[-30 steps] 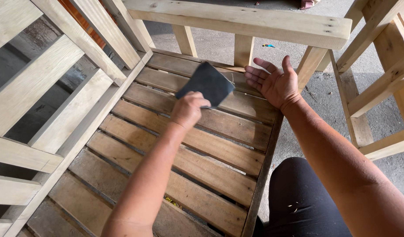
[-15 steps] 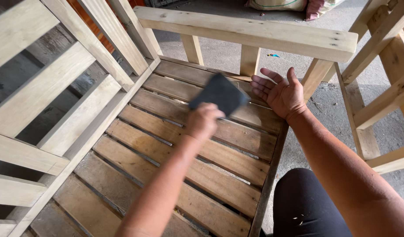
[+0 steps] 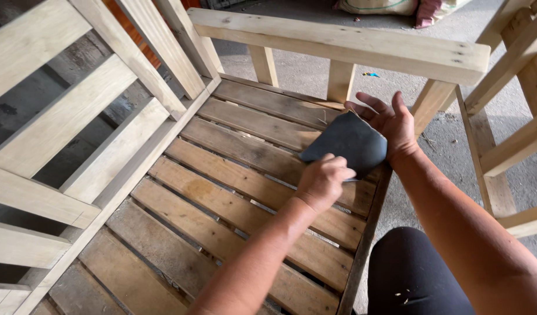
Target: The person sands the surface of a wooden pallet structure using a sanding block. They move the sanding block back and forth across the slats, occasionally pausing to adjust grip or position. A chicken briefly enters the scene and the person reaches toward it before resuming sanding.
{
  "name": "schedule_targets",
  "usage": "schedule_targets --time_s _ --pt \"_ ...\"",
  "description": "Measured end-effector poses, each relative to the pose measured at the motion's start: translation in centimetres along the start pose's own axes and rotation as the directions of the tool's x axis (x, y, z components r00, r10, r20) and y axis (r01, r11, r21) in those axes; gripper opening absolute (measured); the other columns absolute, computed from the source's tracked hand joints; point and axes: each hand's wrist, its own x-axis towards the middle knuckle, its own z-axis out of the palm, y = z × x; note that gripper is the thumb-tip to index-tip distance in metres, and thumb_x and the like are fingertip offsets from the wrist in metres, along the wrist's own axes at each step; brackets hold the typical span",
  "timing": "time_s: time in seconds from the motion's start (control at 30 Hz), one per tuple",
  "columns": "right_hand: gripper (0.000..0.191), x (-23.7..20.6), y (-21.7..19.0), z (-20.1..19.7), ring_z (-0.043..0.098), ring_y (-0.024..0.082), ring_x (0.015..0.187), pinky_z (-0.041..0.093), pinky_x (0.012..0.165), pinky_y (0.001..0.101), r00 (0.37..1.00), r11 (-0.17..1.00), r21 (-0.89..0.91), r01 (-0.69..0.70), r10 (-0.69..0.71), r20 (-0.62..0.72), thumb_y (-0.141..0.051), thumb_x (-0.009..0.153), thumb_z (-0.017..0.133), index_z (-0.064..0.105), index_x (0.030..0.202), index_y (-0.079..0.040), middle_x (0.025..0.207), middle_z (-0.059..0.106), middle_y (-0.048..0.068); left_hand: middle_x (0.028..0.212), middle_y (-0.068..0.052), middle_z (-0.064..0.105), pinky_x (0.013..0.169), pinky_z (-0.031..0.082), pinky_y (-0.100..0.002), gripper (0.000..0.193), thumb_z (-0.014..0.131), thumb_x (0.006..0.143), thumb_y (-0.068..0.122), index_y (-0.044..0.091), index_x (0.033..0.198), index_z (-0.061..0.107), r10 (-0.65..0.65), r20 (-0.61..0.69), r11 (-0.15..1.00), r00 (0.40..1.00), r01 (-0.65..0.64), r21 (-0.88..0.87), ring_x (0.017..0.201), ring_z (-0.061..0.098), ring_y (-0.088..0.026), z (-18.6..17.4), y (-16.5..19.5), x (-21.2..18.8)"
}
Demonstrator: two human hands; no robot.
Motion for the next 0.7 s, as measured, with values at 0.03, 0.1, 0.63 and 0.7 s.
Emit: schedule_targets --time_s 0.03,0.1,0.63,0.7 --pt "0.085 0.2 0.1 -0.1 0.056 0.038 0.133 0.041 0.119 0.0542 1.000 1.000 -0.006 0.009 -0.009 -0.003 -0.069 0.106 0.020 0.057 0.144 -0.002 0.140 0.062 0.025 0.081 -0.004 0.063 0.073 0.057 -0.039 0.023 0.060 0.087 0.001 0.017 0.083 0.076 -0.019 -0.001 0.999 1.000 0.019 -0.036 0.088 0.065 -0.026 -0.8 -1.4 0.1" --pt "0.086 0.6 0.0 -0.2 0.056 0.038 0.135 0.041 0.120 0.0530 1.000 1.000 -0.011 0.024 -0.024 -0.006 -0.068 0.106 0.018 0.057 0.143 -0.001 0.140 0.061 0.026 0.080 -0.004 0.065 0.073 0.056 -0.041 0.023 0.063 0.082 0.001 0.019 0.079 0.077 -0.063 -0.046 0.997 0.997 0.065 0.037 0.089 0.066 -0.028 -3.6 -5.6 0.1" --pt "0.085 1.3 -0.8 -0.1 0.055 0.038 0.139 0.039 0.123 0.0516 1.000 0.997 -0.072 0.010 -0.011 -0.023 -0.065 0.108 0.012 0.055 0.142 0.000 0.142 0.060 0.026 0.099 -0.011 0.073 0.086 0.058 -0.040 0.028 0.061 0.094 -0.006 0.012 0.100 0.081 -0.404 0.096 0.869 0.910 0.348 0.351 0.095 0.069 -0.027 -9.4 -12.3 -0.6" --pt "0.085 1.5 -0.5 -0.2 0.054 0.038 0.140 0.039 0.123 0.0519 1.000 0.997 -0.074 0.011 -0.013 -0.027 -0.064 0.109 0.011 0.055 0.143 0.001 0.142 0.059 0.026 0.100 -0.012 0.074 0.088 0.057 -0.041 0.028 0.061 0.091 -0.007 0.010 0.101 0.080 -0.361 0.018 0.869 0.932 0.330 0.369 0.098 0.068 -0.028 -9.7 -12.9 -1.2"
